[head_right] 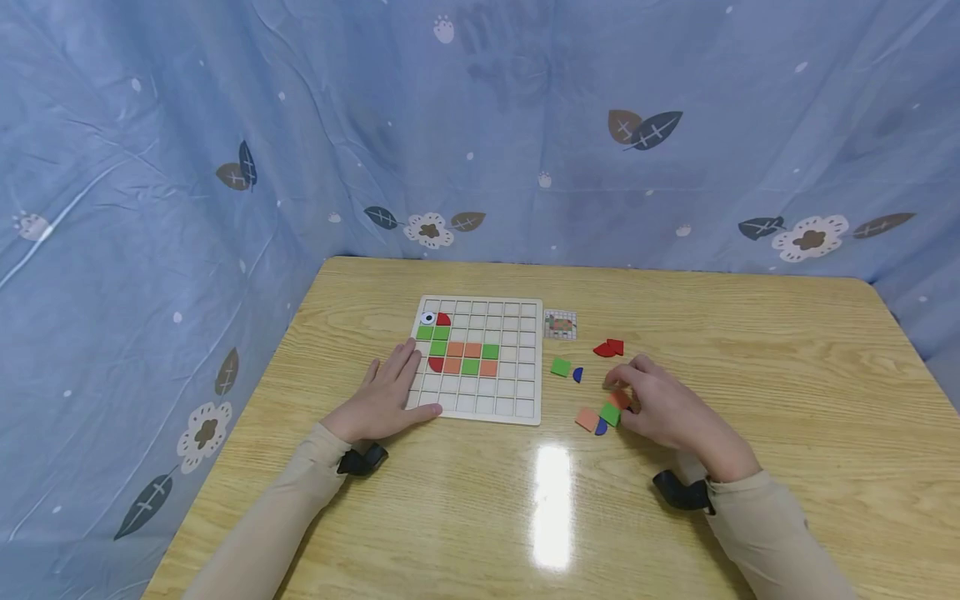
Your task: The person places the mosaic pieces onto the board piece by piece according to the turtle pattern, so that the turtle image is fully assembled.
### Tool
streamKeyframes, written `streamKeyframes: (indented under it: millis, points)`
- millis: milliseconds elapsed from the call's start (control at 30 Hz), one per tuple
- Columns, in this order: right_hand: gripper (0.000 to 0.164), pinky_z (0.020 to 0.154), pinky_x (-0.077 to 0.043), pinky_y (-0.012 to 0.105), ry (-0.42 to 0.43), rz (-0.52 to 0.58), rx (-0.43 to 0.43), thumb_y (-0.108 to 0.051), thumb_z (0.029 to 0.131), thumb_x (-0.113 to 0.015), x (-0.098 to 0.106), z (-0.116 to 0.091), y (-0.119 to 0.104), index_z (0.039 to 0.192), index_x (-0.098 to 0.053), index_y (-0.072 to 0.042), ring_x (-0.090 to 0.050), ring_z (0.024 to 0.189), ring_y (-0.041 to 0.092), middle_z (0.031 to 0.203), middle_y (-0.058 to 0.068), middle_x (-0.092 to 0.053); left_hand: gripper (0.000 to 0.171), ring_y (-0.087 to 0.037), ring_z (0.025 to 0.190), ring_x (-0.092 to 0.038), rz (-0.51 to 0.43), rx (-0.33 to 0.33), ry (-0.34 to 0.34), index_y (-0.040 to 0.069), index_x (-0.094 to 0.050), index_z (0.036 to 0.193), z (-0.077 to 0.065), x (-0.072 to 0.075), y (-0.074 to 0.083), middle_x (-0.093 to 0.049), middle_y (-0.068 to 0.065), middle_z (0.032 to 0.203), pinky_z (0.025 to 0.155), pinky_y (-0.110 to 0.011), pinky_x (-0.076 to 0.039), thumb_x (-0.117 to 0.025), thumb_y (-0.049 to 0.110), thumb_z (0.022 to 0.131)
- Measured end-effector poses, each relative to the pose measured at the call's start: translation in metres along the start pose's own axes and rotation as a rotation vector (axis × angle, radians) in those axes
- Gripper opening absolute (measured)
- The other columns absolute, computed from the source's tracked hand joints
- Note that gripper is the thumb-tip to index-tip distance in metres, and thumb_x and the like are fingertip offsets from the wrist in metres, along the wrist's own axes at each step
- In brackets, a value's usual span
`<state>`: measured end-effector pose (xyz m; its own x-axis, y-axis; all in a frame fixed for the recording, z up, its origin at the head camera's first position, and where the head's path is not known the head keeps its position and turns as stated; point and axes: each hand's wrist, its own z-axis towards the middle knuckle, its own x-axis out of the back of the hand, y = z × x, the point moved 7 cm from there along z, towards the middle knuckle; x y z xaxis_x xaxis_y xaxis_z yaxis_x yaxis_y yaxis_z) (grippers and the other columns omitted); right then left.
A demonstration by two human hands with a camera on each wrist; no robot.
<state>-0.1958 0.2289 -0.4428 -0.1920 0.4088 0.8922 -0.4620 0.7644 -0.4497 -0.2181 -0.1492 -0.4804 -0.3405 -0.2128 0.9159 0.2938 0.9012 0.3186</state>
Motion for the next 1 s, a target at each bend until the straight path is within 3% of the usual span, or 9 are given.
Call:
streamKeyframes:
  millis: [200, 467, 700, 1000]
  points:
    - [0.031, 0.065, -0.047, 0.026, 0.004, 0.016, -0.013, 0.002, 0.084, -0.077, -0.001, 0.0015, -0.0003, 0.113, -0.07, -0.005, -0.05, 0.08, 0.011, 0.104, 0.007, -0.06, 0.108, -0.032, 0.164, 0.001, 0.007, 0.0, 0.001, 0.002, -0.009, 0.167, -0.0001, -0.0005, 0.0003, 0.004, -0.013, 0.176, 0.128, -0.064, -0.004, -0.055, 0.07, 0.097]
    - [0.036, 0.066, -0.046, 0.027, 0.015, -0.003, 0.037, 0.014, 0.082, -0.073, -0.0006, 0.0005, -0.0005, 0.111, -0.073, -0.006, -0.049, 0.08, 0.01, 0.104, 0.006, -0.062, 0.108, -0.033, 0.164, 0.0, -0.004, -0.002, 0.003, 0.002, -0.009, 0.167, -0.0002, 0.0008, 0.0004, 0.004, -0.013, 0.176, 0.128, -0.064, -0.004, -0.056, 0.069, 0.097]
    - [0.03, 0.068, -0.052, 0.028, 0.045, -0.026, 0.074, 0.008, 0.081, -0.081, -0.0016, 0.0013, -0.0019, 0.106, -0.074, -0.007, -0.056, 0.082, 0.011, 0.103, 0.005, -0.063, 0.108, -0.033, 0.164, 0.001, -0.001, -0.003, 0.007, 0.001, -0.01, 0.167, 0.0008, 0.0005, -0.0006, 0.003, -0.014, 0.176, 0.127, -0.065, -0.005, -0.056, 0.069, 0.097]
    - [0.023, 0.067, -0.05, 0.027, 0.073, -0.055, 0.061, 0.0, 0.081, -0.082, -0.005, 0.0043, 0.0014, 0.099, -0.073, -0.012, -0.053, 0.081, 0.011, 0.098, 0.0, -0.065, 0.108, -0.032, 0.164, 0.002, 0.001, -0.001, 0.0, 0.002, -0.01, 0.167, 0.0005, 0.0004, 0.0002, 0.005, -0.013, 0.176, 0.128, -0.064, -0.004, -0.055, 0.07, 0.097]
